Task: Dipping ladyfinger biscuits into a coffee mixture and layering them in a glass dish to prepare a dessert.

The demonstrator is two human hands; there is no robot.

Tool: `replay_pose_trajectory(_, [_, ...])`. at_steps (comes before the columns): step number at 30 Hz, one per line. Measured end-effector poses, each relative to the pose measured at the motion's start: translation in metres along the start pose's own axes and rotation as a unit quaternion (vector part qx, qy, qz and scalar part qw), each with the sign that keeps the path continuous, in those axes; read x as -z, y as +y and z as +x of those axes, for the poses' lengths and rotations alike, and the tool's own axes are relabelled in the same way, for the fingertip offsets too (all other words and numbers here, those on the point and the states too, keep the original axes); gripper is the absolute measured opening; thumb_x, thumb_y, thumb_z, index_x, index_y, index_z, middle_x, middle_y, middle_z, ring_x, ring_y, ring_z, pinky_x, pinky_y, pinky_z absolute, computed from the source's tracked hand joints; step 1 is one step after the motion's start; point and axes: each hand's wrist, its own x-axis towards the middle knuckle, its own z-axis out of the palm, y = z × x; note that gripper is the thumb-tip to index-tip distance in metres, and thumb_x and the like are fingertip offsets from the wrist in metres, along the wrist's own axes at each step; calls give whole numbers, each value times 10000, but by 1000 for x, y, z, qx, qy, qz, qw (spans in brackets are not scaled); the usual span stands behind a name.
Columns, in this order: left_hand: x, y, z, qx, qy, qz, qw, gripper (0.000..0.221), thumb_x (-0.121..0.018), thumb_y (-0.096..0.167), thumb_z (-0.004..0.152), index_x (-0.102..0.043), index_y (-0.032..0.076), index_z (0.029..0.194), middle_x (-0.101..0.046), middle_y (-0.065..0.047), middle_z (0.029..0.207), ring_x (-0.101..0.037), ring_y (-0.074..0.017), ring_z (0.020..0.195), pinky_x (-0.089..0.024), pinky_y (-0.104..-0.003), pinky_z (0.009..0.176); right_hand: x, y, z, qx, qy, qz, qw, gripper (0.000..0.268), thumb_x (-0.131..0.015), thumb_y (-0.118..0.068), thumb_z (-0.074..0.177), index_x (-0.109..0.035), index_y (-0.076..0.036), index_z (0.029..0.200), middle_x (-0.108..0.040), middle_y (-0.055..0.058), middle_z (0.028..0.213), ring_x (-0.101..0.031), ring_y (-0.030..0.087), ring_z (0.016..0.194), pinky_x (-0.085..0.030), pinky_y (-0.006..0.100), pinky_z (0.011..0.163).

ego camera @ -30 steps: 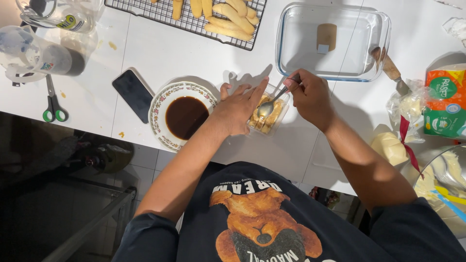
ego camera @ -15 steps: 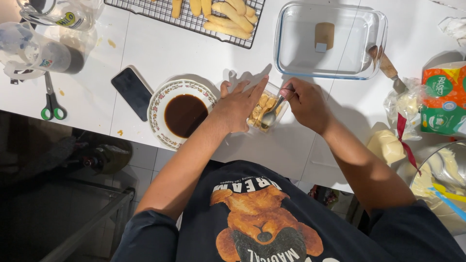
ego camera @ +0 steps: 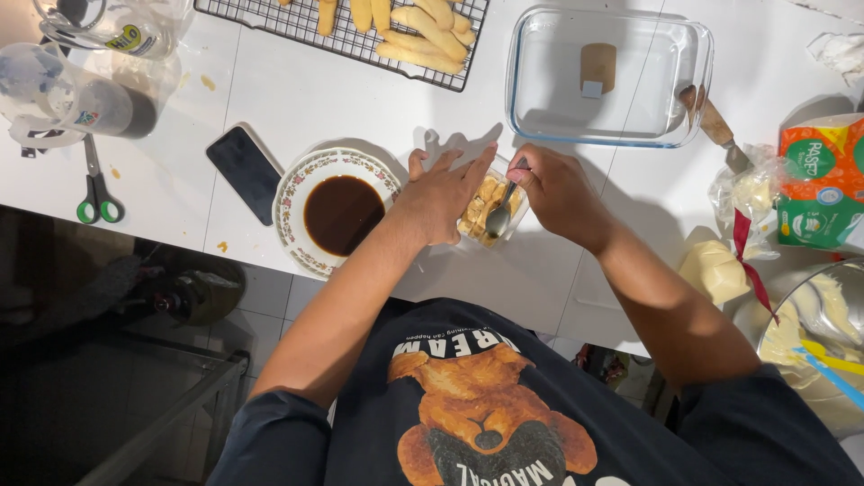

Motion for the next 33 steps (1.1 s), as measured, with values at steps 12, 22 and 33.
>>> replay_pose_trajectory(12, [16,-13,-38,45,113,-17,992,1196,-598,-240,730,5,176,1675,-72,-95,1754,-20,-404,1579,-54,-637,1123,22,-33,-26,135,198,62,969,210,-594,-184,1144,-655,-37,1007,-536,97,679,-574,249,627,-474,326,553])
replay_pose_trajectory(22, [-7,-76,-185,170,468,-56,865,950,-672,-146,736,-274,-65,1595,-391,-260,1587,-237,-480,1451,-160,-635,1006,-159,-93,-48,-177,239,345,890,148,-675,-142,987,-770,-46,927,-565,109,416,-571,143,402,-498,250,473])
replay_pose_trajectory(33, [-30,-113,-248,179,537,-30,824,898,-710,-161,712,-384,-64,1543,-505,-253,1512,-330,-471,1427,-211,-552,988,-162,-122,-37,-172,250,322,897,180,-645,-101,1026,-751,-1,919,-579,118,444,-590,168,413,-489,268,510])
